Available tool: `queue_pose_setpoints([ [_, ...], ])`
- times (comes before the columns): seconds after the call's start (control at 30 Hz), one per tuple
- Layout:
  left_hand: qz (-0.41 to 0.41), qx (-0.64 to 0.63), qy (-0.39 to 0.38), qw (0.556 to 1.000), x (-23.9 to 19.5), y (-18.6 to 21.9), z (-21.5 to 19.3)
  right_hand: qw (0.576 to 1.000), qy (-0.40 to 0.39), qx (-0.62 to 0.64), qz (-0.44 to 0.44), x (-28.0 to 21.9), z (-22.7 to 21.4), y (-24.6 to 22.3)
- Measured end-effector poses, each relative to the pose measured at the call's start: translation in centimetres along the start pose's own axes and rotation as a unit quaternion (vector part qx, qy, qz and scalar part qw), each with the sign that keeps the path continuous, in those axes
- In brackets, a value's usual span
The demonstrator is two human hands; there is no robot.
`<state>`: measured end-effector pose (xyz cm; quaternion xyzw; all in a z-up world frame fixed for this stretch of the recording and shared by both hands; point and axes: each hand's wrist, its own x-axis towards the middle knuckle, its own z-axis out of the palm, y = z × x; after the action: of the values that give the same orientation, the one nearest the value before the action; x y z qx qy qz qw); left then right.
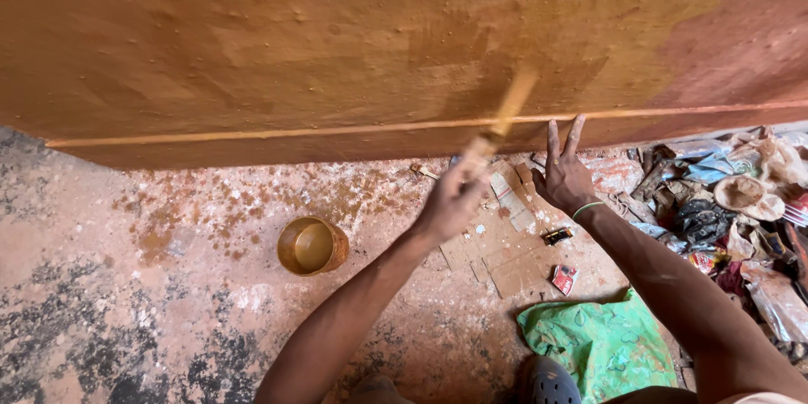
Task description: The person paints a wall with a brush, applying a yellowish-brown coat to the lower section and moving upward. The person repeatedly dips the brush into a small container and continues brushing along the wall surface.
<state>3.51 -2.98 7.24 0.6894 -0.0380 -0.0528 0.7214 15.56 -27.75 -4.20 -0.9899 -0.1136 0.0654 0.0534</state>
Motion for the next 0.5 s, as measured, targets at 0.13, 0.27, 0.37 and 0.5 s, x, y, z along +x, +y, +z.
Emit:
queue_pose_setpoints([
  [0.13, -0.03, -0.127, 0.251, 0.959, -1.3, 1.2, -4.7, 1.0, -0.009, 0.003, 0.011, -0.4, 0.0, 0.2],
  [0.27, 0.012, -0.153, 0.406, 0.901, -4.2, 2.9, -8.8, 0.999, 0.034, 0.011, -0.027, -0.1, -0.4, 0.0],
  [0.37, 0.061, -0.195, 0.465, 0.861, -4.4, 3.8, -10.2, 0.998, 0.049, 0.022, -0.036, -0.6, 0.1, 0.3],
  [0.5, 0.092, -0.135, 0.429, 0.888, -2.7, 4.6, -8.0, 0.996, 0.06, 0.038, -0.045, -0.5, 0.2, 0.4],
])
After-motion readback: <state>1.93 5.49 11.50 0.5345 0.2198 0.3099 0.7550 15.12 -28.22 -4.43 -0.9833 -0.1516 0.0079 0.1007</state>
